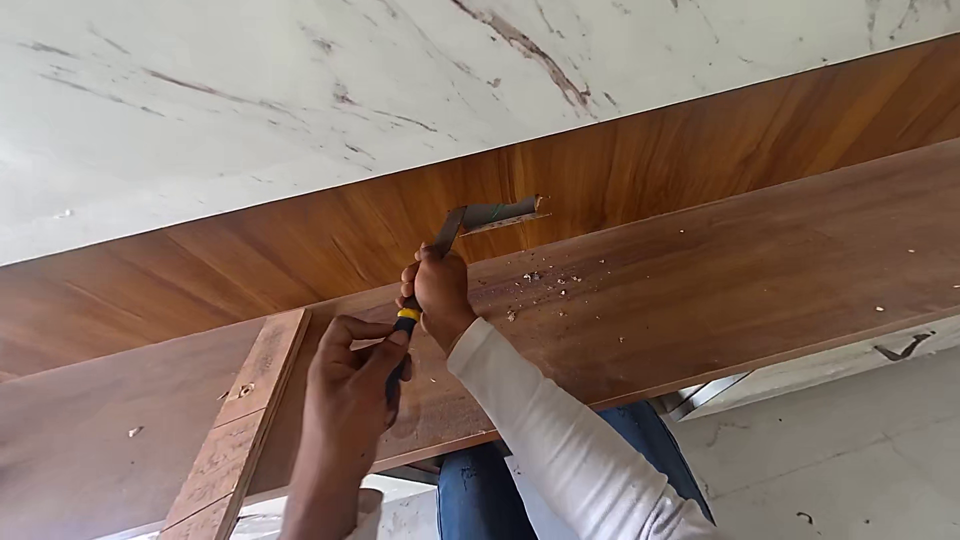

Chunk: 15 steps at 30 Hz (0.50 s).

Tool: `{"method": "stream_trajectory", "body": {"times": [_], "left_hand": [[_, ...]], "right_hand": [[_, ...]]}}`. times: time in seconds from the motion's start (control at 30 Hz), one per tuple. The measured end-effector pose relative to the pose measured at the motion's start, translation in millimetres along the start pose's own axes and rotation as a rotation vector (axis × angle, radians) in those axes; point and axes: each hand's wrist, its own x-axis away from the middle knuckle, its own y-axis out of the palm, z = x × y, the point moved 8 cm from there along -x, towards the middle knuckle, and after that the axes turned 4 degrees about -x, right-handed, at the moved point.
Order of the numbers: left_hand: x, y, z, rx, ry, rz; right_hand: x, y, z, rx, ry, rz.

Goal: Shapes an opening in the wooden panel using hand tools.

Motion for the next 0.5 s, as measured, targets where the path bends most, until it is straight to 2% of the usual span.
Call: {"method": "stream_trajectory", "body": {"times": [0.1,0.27,0.5], "left_hand": [[9,9,7,-0.06,0.056,-0.014],[24,10,6,-0.076,0.043,-0.051],[18,-11,13,-0.039,0.095,0.017]], "right_hand": [[11,-8,-5,-0.094,0.001,-0.008],[29,-26,-2,-0.152,-0.017,0.037],[21,2,1,-0.037,0.003,-0.027]]}}
